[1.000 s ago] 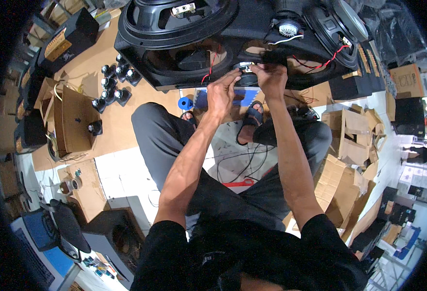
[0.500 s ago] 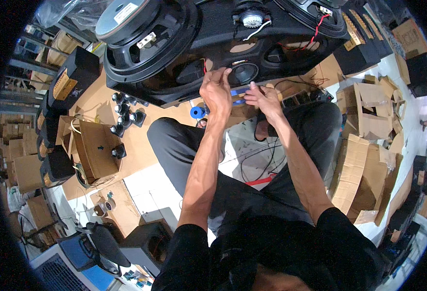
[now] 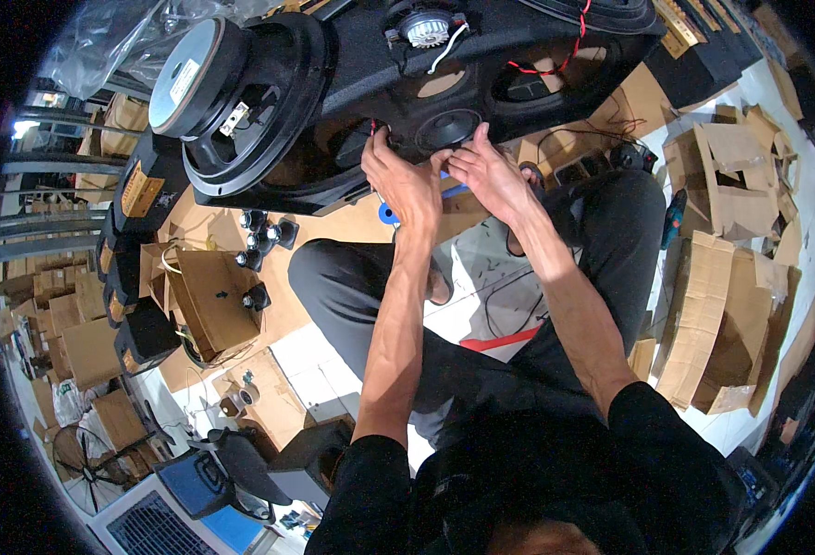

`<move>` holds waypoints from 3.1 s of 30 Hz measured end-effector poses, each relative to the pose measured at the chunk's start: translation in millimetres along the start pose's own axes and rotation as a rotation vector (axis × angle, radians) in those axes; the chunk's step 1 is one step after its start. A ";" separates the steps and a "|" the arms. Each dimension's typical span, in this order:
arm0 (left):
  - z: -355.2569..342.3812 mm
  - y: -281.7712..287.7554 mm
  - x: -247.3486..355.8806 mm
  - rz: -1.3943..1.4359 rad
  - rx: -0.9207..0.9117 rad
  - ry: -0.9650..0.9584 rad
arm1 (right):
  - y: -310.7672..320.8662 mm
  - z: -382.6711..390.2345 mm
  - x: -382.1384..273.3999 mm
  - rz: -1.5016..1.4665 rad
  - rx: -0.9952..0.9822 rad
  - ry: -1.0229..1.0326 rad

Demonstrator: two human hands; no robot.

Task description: The person is repairing a speaker by soldering wires to the terminals and securing a component with a drill. They use a soldering iron to connect wires and a power drill to fasten a screw.

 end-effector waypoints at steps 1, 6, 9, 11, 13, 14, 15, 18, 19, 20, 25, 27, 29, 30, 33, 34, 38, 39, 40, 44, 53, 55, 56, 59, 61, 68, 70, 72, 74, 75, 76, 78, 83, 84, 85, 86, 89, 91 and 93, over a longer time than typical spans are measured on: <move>-0.4 -2.6 -1.0 -0.033 -0.011 -0.028 | 2.0 -2.9 1.1 -0.015 -0.025 0.008; -5.9 -16.6 -6.7 -0.313 -0.151 -0.116 | 6.3 -9.7 4.0 -0.021 -0.067 0.012; -8.0 -16.4 -6.6 -0.374 -0.134 -0.154 | 10.1 -13.8 5.6 0.043 -0.104 0.018; -10.8 -17.2 -6.6 -0.400 -0.126 -0.192 | 11.1 -15.2 5.1 0.055 -0.118 0.014; -12.4 -18.9 -8.9 -0.365 -0.128 -0.192 | 10.1 -15.2 4.2 0.062 -0.131 0.011; -12.7 -20.2 -10.2 -0.346 -0.130 -0.193 | 10.2 -14.8 3.8 0.065 -0.135 0.010; -13.5 -20.1 -12.5 -0.336 -0.133 -0.198 | 8.0 -14.2 3.2 0.065 -0.142 0.010; -12.6 -22.2 -21.4 -0.295 -0.133 -0.199 | 2.5 -13.6 3.0 0.061 -0.154 0.012; -11.9 -23.4 -23.7 -0.274 -0.126 -0.191 | 4.7 -14.7 3.7 0.053 -0.143 0.009; -10.9 -24.2 -26.1 -0.252 -0.119 -0.182 | 6.7 -16.2 4.3 0.045 -0.131 0.007; -9.4 -24.9 -20.6 -0.284 -0.090 -0.232 | 29.7 -6.5 -20.0 0.535 0.158 0.196; -8.0 -25.5 -21.0 -0.305 -0.113 -0.236 | 43.0 13.8 -57.0 1.070 0.419 0.401; -7.8 -22.8 -17.1 -0.315 -0.086 -0.276 | 50.8 25.8 -76.4 1.390 0.578 0.565; -7.3 -21.2 -16.9 -0.324 -0.072 -0.294 | 36.7 30.5 -84.9 1.484 0.576 0.705; -5.7 -22.1 -16.2 -0.312 -0.063 -0.314 | 1.4 29.2 -97.8 1.629 0.445 0.956; -5.5 -23.3 -14.8 -0.307 -0.064 -0.317 | -0.6 22.8 -97.2 1.671 0.420 0.970; -7.4 -22.9 -12.8 -0.287 -0.060 -0.303 | -5.3 3.6 -96.8 1.714 0.353 1.026; -6.7 -21.4 -14.0 -0.282 -0.055 -0.303 | -3.9 1.0 -94.4 1.690 0.346 1.014; -6.0 -20.1 -15.1 -0.277 -0.050 -0.302 | -2.1 -1.5 -92.8 1.665 0.338 1.003; -5.7 -21.1 -16.8 -0.298 -0.066 -0.280 | -0.2 -0.2 -91.2 1.630 0.314 1.081; -6.4 -25.0 -19.9 -0.274 -0.111 -0.255 | -1.8 2.6 -88.6 1.669 0.368 1.131; -7.4 -24.2 -18.2 -0.283 -0.126 -0.249 | -4.9 3.5 -87.0 1.666 0.366 1.139; -7.2 -23.1 -17.6 -0.284 -0.121 -0.249 | -6.6 4.3 -85.8 1.666 0.370 1.147; -8.4 -22.2 -17.6 -0.299 -0.098 -0.245 | -8.1 4.9 -86.0 1.661 0.380 1.160; -7.5 -29.6 -22.4 -0.316 -0.085 -0.237 | -4.4 6.5 -90.9 1.664 0.401 1.144; -3.9 -28.4 -0.8 -0.480 0.101 -0.397 | 7.9 9.3 -95.0 1.618 0.401 1.063; 1.5 -28.3 11.6 -0.341 0.087 -0.451 | 7.9 7.5 -96.0 1.684 0.398 0.885; 1.2 -43.7 -11.6 -0.473 0.079 -0.390 | -3.0 39.5 -105.3 1.812 0.648 0.874; 0.8 -33.4 -30.2 -0.486 0.112 -0.432 | -26.5 84.7 -105.4 1.637 0.628 0.733; -9.4 -13.4 -55.3 -0.530 0.110 -0.373 | -42.7 102.4 -95.2 1.429 0.537 0.789; -15.3 -13.0 -71.6 -0.538 0.088 -0.316 | -54.8 136.5 -100.1 1.321 0.486 0.844; -1.4 -37.9 -33.5 -0.507 0.043 -0.350 | -48.7 212.5 -124.4 1.248 0.496 1.029; -2.8 -34.8 -25.8 -0.549 0.065 -0.353 | 66.9 286.1 -141.1 1.429 0.713 0.958; -2.9 -36.0 -25.2 -0.559 0.052 -0.337 | 135.2 276.1 -118.3 1.463 0.826 0.740; -4.6 -36.4 -28.9 -0.592 0.035 -0.305 | 198.5 268.0 -95.4 1.536 0.871 0.507; -5.1 -34.9 -31.2 -0.574 0.043 -0.308 | 254.9 264.0 -71.2 1.502 0.895 0.270; -4.8 -38.3 -28.1 -0.594 0.041 -0.315 | 383.5 270.2 -0.6 1.386 0.979 -0.080; -3.6 -39.7 -32.9 -0.582 -0.010 -0.263 | 442.8 281.9 44.6 1.423 1.016 -0.320; -7.2 -38.5 -38.4 -0.560 -0.015 -0.226 | 461.8 274.2 46.0 1.411 1.079 -0.400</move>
Point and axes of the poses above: each hand's wrist, its own z-axis away from the middle knuckle, its own y-axis out of the back of the hand, x = y × z, the point moved 10 cm from there along -z, towards the middle knuckle, and after that the axes turned 1 degree about z, right-handed, at the moved point
